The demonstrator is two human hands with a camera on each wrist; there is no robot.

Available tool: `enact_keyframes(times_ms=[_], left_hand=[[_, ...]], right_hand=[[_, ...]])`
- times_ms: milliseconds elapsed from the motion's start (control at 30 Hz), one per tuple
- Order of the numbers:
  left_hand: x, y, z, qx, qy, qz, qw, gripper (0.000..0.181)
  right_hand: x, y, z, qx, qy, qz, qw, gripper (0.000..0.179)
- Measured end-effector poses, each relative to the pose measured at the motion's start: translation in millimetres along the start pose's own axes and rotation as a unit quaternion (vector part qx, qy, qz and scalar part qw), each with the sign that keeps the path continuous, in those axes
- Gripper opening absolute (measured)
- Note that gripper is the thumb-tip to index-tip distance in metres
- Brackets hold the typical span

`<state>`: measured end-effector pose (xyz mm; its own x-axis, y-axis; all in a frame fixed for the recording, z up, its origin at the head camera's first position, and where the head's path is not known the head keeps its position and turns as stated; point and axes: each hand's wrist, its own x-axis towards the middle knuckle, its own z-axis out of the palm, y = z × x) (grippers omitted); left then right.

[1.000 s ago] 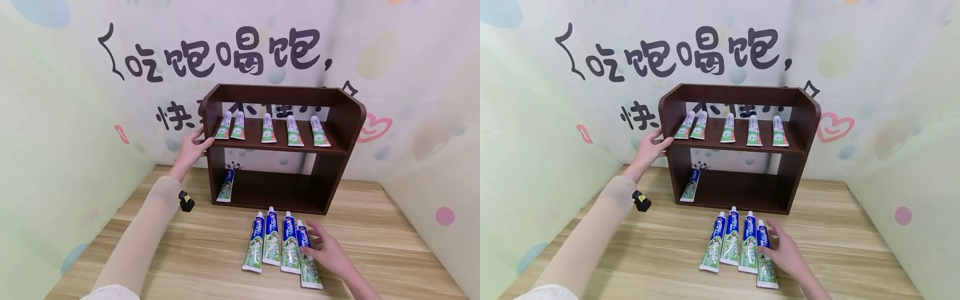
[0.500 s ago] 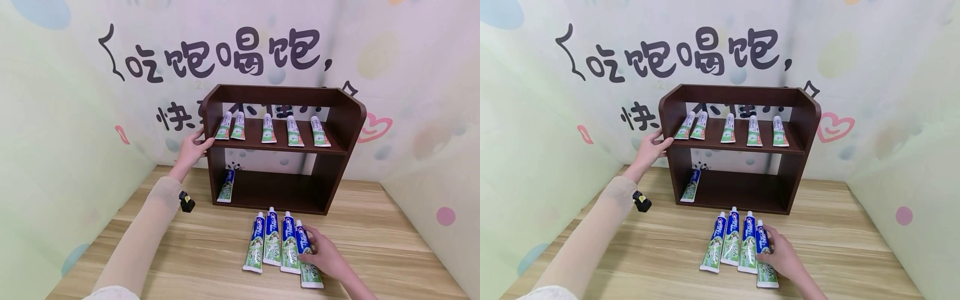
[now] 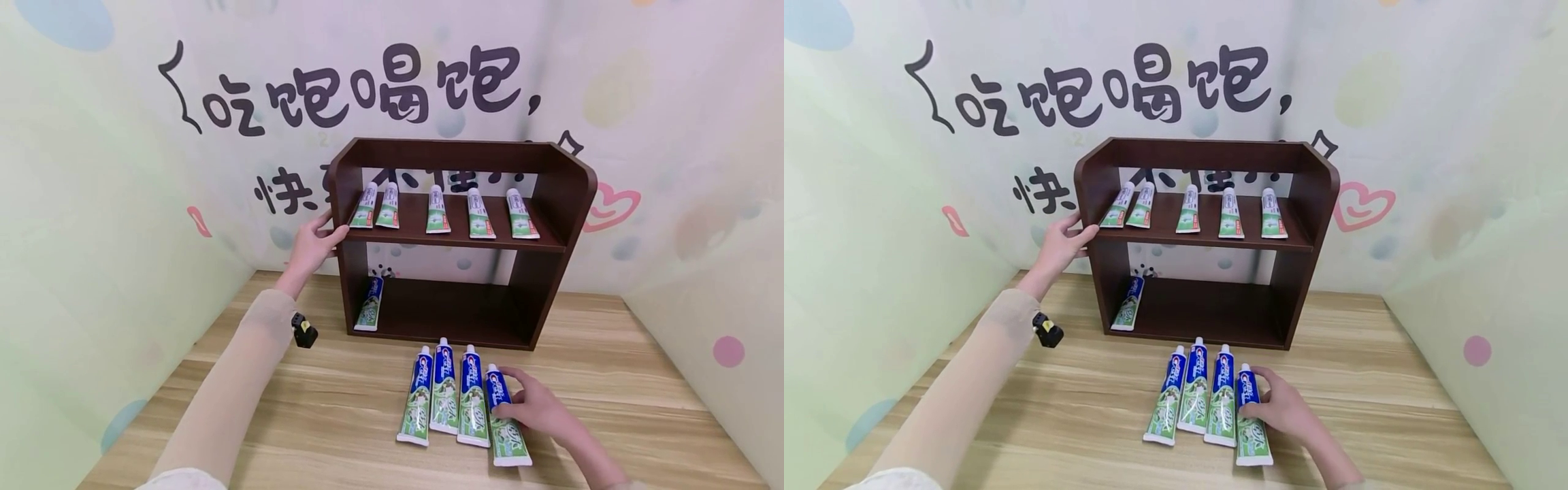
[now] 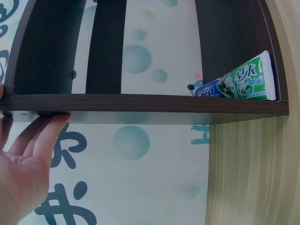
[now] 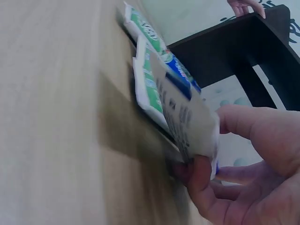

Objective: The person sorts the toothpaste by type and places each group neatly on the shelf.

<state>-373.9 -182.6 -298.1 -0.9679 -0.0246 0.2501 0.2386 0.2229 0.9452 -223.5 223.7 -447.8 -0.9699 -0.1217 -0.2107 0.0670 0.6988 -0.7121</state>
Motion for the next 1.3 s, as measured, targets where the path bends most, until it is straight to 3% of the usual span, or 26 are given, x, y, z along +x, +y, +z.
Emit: enact_keyframes(times_ms=[200,433,633,833,1000,1233,1300], left_hand=[[0.5,-1.4,-0.7,0.004,0.004,0.003,1.0,0.065],[-11.6,15.9,-1.6,-0.005,-0.006,-0.017,0.9998,0.065],[-20.5,27.9,0.1,0.007,-0.003,-0.023,0.9997,0.064],[-22.3,31.2,1.1,0.014,-0.003,-0.024,0.9996,0.064],[-20.6,29.5,0.8,0.007,-0.007,-0.023,0.9997,0.064],[0.6,-0.5,-0.7,0.006,0.0,-0.002,1.0,0.067],[0.3,-1.9,-1.2,0.013,0.004,0.001,0.9999,0.068]], right_hand=[[0.5,1,-5,0.046,-0.027,0.008,0.9986,0.083],[0.7,2,-8,0.098,-0.031,-0.029,0.9943,0.087],[6.4,-11,-17,0.091,-0.018,-0.053,0.9943,0.087],[17.9,-28,-22,0.09,-0.001,-0.104,0.9905,0.087],[32.8,-40,-25,0.087,0.019,-0.13,0.9875,0.084],[54.1,-59,-23,0.084,0.044,-0.147,0.9845,0.085],[60.5,-64,-21,0.095,0.051,-0.149,0.9829,0.085]])
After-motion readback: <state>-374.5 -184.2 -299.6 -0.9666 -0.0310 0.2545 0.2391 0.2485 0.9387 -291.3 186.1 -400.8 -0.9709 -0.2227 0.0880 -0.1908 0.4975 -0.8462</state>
